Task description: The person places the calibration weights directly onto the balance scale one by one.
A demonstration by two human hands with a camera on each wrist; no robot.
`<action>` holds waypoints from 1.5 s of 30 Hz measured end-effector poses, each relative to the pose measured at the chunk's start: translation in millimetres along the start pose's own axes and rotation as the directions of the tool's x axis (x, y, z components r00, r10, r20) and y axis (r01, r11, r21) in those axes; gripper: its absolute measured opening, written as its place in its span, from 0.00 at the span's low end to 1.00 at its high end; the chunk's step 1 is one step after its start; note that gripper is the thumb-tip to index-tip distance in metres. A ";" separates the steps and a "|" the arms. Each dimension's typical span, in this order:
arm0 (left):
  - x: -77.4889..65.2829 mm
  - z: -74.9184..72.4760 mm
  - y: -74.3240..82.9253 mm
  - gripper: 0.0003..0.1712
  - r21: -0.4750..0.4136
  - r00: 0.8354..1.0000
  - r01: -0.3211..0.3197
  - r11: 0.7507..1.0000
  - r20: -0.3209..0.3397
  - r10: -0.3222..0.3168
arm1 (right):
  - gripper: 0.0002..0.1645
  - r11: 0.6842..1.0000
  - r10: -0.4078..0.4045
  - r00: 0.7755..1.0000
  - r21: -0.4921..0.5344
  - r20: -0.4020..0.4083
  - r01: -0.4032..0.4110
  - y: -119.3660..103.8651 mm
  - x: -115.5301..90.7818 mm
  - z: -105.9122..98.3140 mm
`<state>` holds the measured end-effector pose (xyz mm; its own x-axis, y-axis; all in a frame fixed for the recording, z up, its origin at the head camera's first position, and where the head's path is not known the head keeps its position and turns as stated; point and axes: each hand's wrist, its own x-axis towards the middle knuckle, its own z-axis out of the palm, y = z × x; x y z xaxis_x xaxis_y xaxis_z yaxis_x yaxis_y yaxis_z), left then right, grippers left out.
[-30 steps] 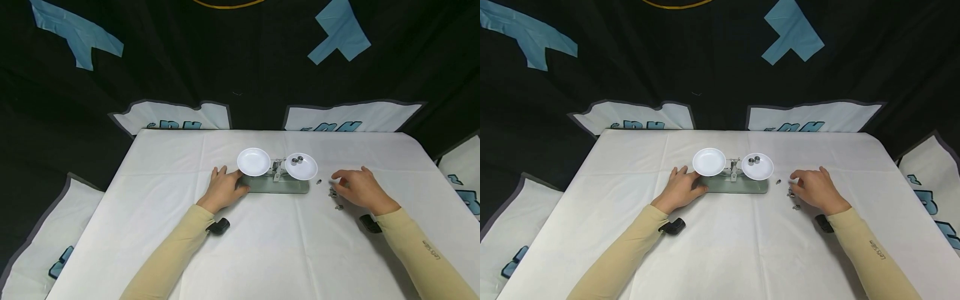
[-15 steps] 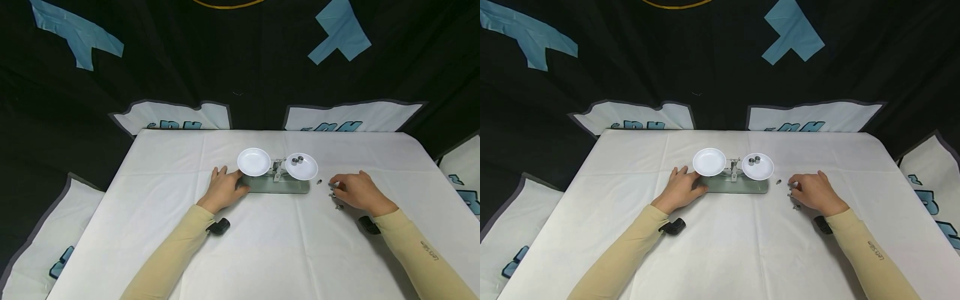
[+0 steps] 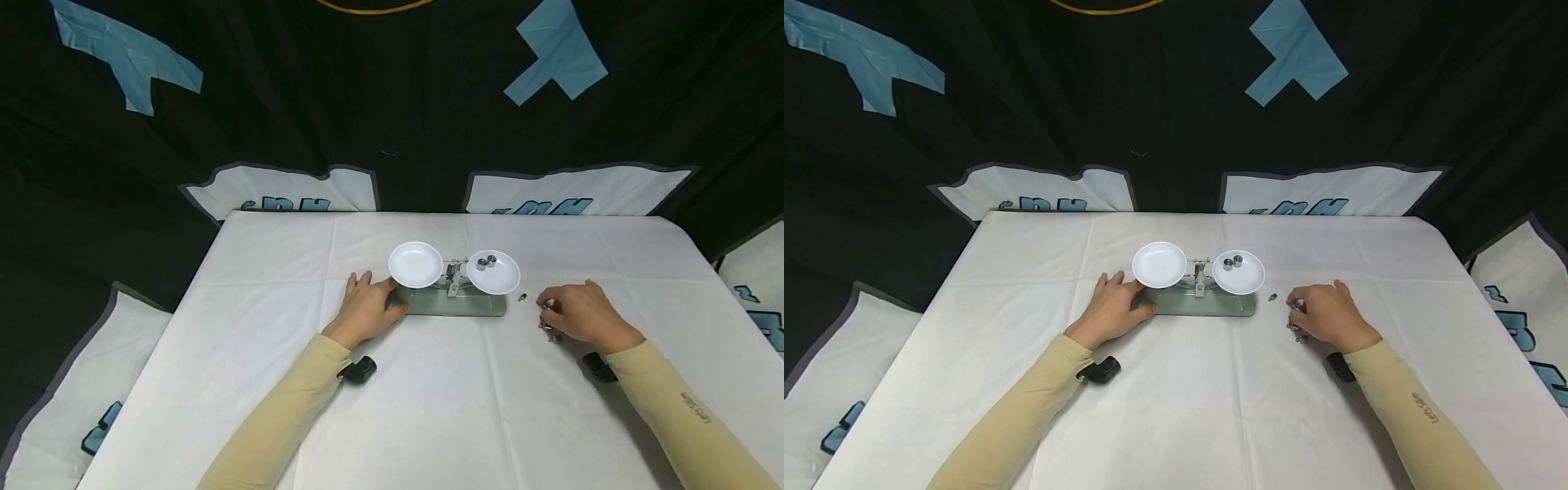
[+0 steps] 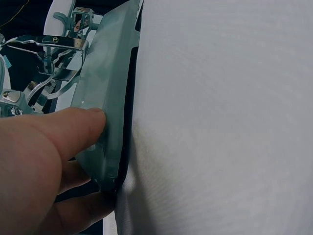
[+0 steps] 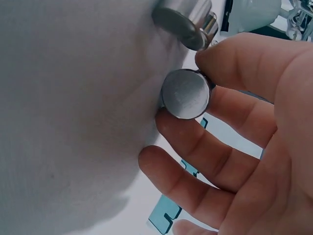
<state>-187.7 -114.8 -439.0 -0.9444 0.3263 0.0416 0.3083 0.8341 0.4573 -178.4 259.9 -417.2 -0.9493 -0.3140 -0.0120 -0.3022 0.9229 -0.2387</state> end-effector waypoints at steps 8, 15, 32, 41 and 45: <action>0.4 0.0 -0.3 0.32 0.004 1.000 -0.005 1.000 -0.005 0.005 | 0.11 1.000 -0.005 1.000 -0.005 0.002 0.005 -0.5 1.0 1.1; 1.0 -0.3 0.2 0.32 -0.004 1.000 -0.007 1.000 -0.006 0.007 | 0.09 1.000 -0.014 1.000 -0.002 -0.004 0.014 -0.1 1.3 0.6; 1.7 -0.8 -0.6 0.32 0.002 1.000 -0.009 1.000 -0.007 0.009 | 0.09 1.000 0.006 0.999 0.016 -0.031 -0.006 1.7 -0.1 -4.6; -0.3 -0.8 0.8 0.32 -0.010 1.000 -0.012 1.000 -0.005 0.012 | 0.06 1.000 -0.017 0.998 0.010 -0.055 0.017 8.5 -6.0 -4.2; -0.5 -0.2 -0.2 0.31 -0.009 1.000 -0.010 1.000 -0.006 0.010 | 0.04 0.999 -0.045 0.997 -0.004 -0.065 0.045 9.7 -7.3 -4.1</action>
<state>-187.4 -115.3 -438.9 -0.9420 0.3318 0.0510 0.3164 0.8270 0.4646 -174.8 272.0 -415.5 -0.9383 -0.3404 0.0617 -0.3451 0.9086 -0.2354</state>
